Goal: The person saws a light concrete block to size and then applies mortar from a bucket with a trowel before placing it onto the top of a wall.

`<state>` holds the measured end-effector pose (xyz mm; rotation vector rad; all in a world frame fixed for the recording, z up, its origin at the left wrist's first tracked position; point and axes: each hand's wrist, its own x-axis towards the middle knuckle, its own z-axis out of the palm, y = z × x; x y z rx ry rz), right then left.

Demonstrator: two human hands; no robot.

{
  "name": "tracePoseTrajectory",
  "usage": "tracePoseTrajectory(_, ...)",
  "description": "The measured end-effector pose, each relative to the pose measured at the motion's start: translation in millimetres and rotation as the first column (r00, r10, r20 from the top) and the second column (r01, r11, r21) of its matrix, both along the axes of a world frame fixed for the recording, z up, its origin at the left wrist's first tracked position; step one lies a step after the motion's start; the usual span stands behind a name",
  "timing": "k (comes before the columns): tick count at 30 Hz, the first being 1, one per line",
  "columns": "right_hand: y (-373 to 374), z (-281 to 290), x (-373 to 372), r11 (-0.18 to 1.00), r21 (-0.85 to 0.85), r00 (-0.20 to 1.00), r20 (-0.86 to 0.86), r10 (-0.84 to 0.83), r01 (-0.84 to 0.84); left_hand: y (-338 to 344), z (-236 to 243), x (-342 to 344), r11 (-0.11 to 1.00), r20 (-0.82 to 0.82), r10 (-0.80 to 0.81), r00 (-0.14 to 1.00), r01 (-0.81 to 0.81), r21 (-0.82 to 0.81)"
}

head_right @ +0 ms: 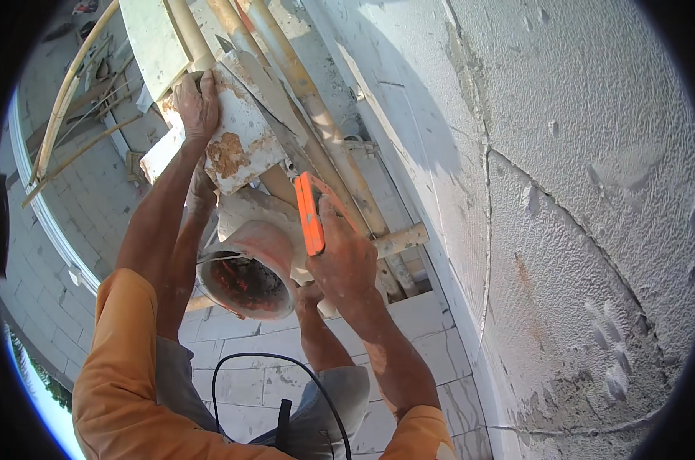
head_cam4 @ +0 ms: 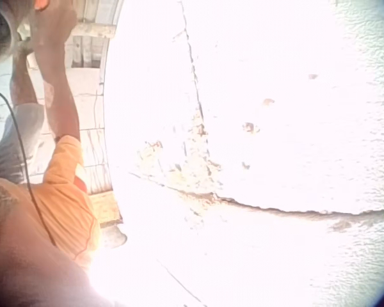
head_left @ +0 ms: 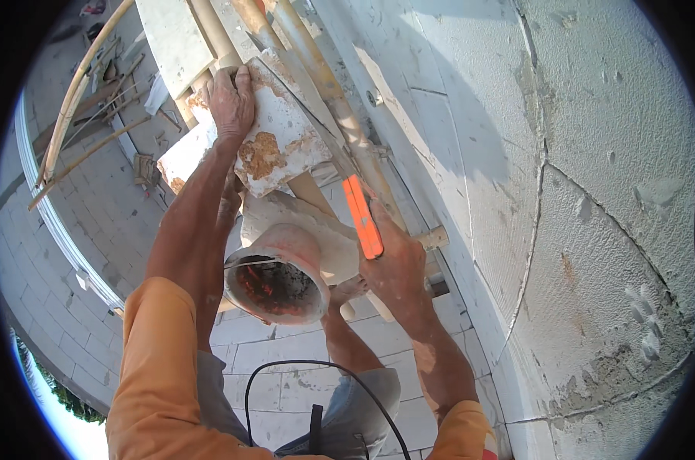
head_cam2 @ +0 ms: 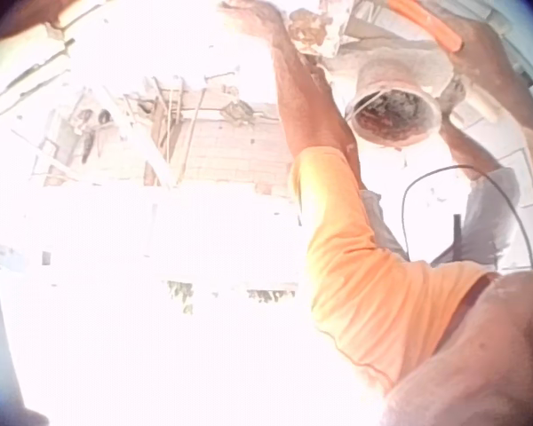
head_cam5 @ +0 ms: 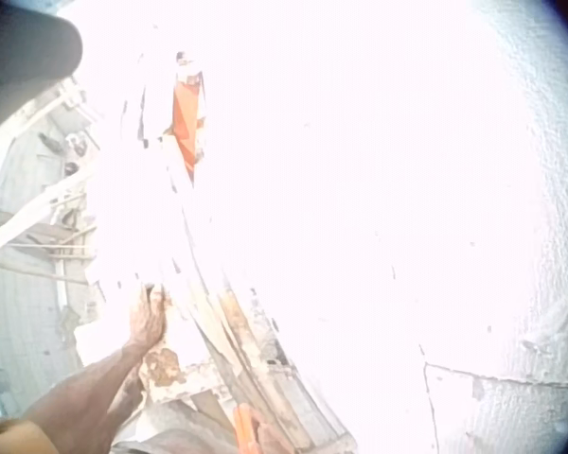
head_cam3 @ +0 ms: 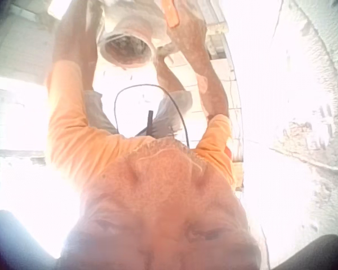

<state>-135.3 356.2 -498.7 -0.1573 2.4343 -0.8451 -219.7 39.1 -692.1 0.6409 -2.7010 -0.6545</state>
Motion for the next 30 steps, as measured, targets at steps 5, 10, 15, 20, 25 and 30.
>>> tracePoseTrajectory(5, 4.6, -10.5, 9.5, 0.999, -0.04, 0.994, -0.106, 0.033, -0.037, -5.3, 11.4, 0.9, 0.984, 0.043, 0.041, 0.998, -0.047, 0.171)
tracePoseTrajectory(10, -5.1, 3.8, -2.3, 0.999, 0.001, 0.999, -0.021, 0.034, -0.034, -1.5, 4.2, -1.9, 0.997, -0.024, 0.064, 0.998, -0.063, 0.043)
tracePoseTrajectory(15, -7.8, 2.5, -8.2, 0.998, -0.019, 0.996, -0.052, 0.066, -0.067, -5.6, -1.6, -7.8, 0.992, 0.029, 0.007, 1.0, -0.003, -0.127)
tracePoseTrajectory(20, -15.8, 40.0, 0.2, 0.995, -0.063, 0.994, -0.084, 0.069, -0.074, -5.2, 8.0, -2.9, 0.999, 0.145, 0.011, 0.989, -0.004, -0.049)
tracePoseTrajectory(25, -18.1, 39.2, -11.6, 1.0, 0.004, 0.997, 0.072, -0.002, 0.002, -2.6, 11.7, -8.8, 0.997, 0.064, -0.02, 0.998, 0.025, -0.077)
tracePoseTrajectory(30, -37.7, 58.3, -29.8, 0.999, 0.042, 0.99, 0.138, -0.015, 0.009, -2.0, 10.4, -10.0, 0.999, 0.15, -0.029, 0.988, 0.034, -0.029)
